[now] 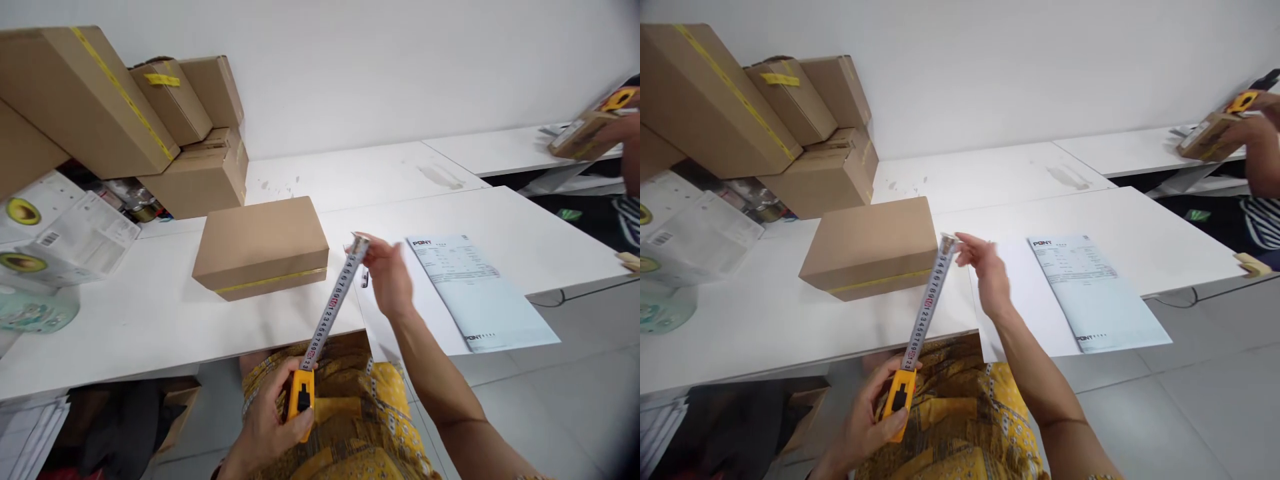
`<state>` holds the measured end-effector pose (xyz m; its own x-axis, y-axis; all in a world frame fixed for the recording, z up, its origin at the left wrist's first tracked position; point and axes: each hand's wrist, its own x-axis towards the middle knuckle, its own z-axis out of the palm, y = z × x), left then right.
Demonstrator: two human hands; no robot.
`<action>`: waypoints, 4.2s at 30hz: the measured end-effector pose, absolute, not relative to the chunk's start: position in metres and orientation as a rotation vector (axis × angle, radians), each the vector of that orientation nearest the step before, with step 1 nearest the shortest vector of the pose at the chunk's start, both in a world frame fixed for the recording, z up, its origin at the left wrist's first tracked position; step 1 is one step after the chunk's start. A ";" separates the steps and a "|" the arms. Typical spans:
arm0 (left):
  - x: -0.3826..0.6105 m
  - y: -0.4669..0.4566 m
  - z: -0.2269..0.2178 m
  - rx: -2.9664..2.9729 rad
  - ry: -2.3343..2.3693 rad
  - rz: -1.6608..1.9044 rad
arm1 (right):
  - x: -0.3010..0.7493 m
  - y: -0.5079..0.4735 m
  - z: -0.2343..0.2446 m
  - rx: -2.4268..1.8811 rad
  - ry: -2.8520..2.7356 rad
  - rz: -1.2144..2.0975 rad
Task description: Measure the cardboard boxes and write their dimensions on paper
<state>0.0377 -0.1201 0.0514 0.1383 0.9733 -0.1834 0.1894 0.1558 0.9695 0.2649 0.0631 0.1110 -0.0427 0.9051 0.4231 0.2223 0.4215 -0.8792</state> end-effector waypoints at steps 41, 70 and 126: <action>-0.020 0.104 0.168 2.369 2.301 0.718 | 0.345 0.165 0.055 -1.425 -1.634 1.279; 0.130 0.091 0.010 2.797 0.923 0.274 | 0.312 0.147 0.006 -1.243 -1.314 1.200; 0.130 0.091 0.005 2.798 0.940 0.274 | 0.311 0.141 0.005 -1.386 -1.530 0.917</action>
<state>0.1298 0.0909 0.0054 0.7837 0.6101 0.1169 0.5775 -0.7849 0.2248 0.3105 0.1408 0.0048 -0.0196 0.9931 0.1160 0.3655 0.1151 -0.9237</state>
